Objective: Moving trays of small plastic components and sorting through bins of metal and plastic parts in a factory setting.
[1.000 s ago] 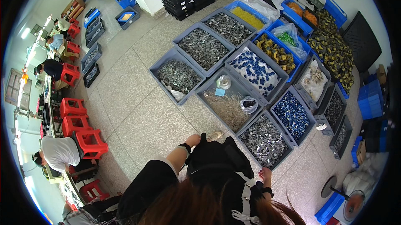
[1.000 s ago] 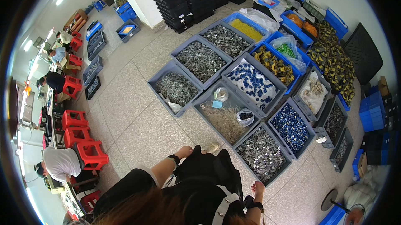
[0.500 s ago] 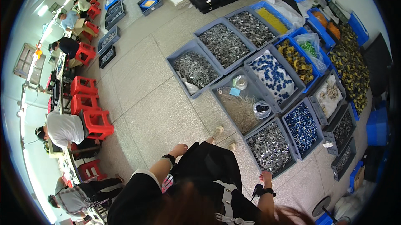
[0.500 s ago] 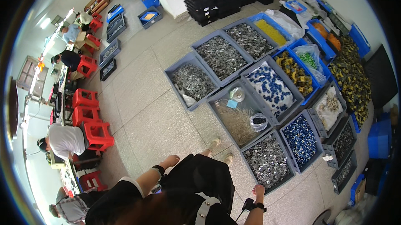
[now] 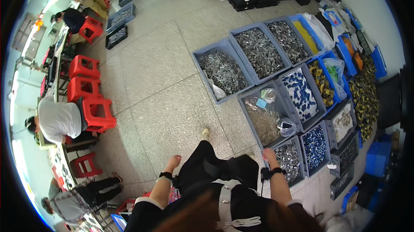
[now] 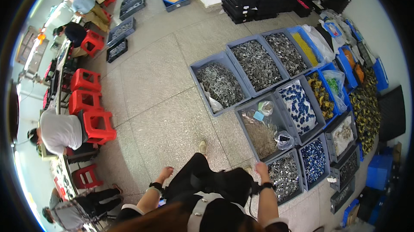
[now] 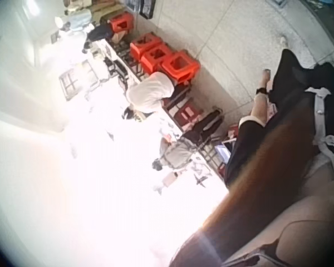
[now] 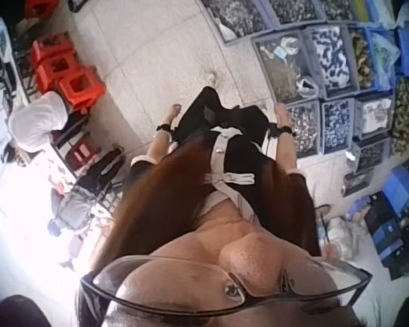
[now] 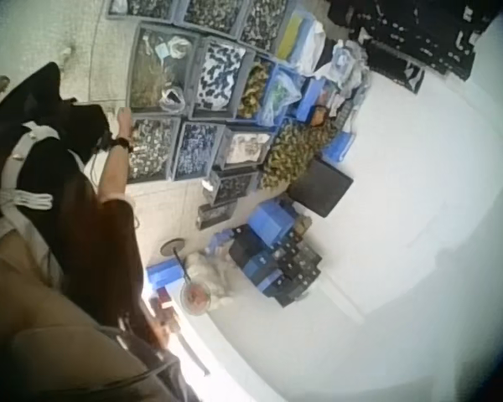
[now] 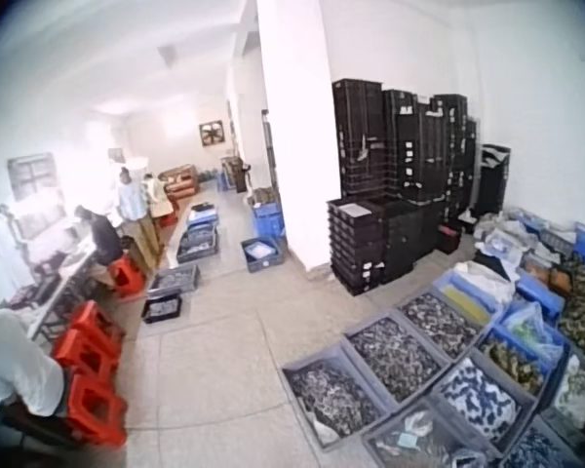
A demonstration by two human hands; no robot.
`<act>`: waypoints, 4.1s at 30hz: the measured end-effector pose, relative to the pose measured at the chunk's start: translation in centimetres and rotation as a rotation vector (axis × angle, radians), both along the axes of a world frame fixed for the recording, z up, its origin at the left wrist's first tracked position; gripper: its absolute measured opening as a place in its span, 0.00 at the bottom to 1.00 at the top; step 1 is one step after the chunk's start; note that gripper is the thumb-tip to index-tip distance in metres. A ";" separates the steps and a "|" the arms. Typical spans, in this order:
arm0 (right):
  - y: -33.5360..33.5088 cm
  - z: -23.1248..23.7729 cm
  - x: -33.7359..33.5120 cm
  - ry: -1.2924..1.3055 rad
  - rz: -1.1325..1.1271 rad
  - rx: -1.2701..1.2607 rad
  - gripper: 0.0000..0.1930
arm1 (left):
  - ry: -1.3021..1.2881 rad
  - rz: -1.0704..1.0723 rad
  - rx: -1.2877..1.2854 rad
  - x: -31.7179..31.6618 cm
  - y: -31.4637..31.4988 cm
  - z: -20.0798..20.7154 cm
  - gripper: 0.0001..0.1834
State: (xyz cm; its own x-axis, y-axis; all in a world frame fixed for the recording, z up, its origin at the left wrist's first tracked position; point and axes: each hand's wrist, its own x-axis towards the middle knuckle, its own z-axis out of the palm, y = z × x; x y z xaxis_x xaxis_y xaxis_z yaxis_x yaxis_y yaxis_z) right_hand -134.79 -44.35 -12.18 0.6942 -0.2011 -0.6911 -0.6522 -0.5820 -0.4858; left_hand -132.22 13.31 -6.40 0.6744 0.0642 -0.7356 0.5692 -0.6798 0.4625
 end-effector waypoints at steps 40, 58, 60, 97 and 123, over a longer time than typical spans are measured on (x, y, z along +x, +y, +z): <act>36.5 11.6 45.1 -0.087 -1.901 0.030 0.09 | 0.258 -0.838 0.120 108.5 14.3 -4.7 0.11; 92.7 47.9 36.7 -0.077 -3.133 -1.380 0.08 | -0.073 -1.743 -0.089 106.5 -19.5 -1.4 0.12; 93.5 50.1 37.2 -0.282 -3.113 -1.470 0.10 | -0.032 -1.802 -0.075 102.8 -17.7 -1.0 0.12; 50.4 25.8 -4.5 -0.154 -2.403 -0.092 0.15 | 0.013 -1.856 -0.153 54.8 -31.7 3.0 0.12; -13.5 -31.8 -15.6 0.287 -1.091 -0.315 0.24 | 0.371 -1.587 -0.447 6.1 -57.6 -9.5 0.09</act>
State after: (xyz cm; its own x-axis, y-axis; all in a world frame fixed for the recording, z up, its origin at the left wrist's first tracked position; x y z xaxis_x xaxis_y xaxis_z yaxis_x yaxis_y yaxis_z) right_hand -150.36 -57.83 -43.96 -0.1257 -0.7839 -0.6080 -0.9425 0.2857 -0.1735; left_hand -126.16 -44.33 -15.92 -0.3365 -0.6999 -0.6300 -0.3836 -0.5091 0.7705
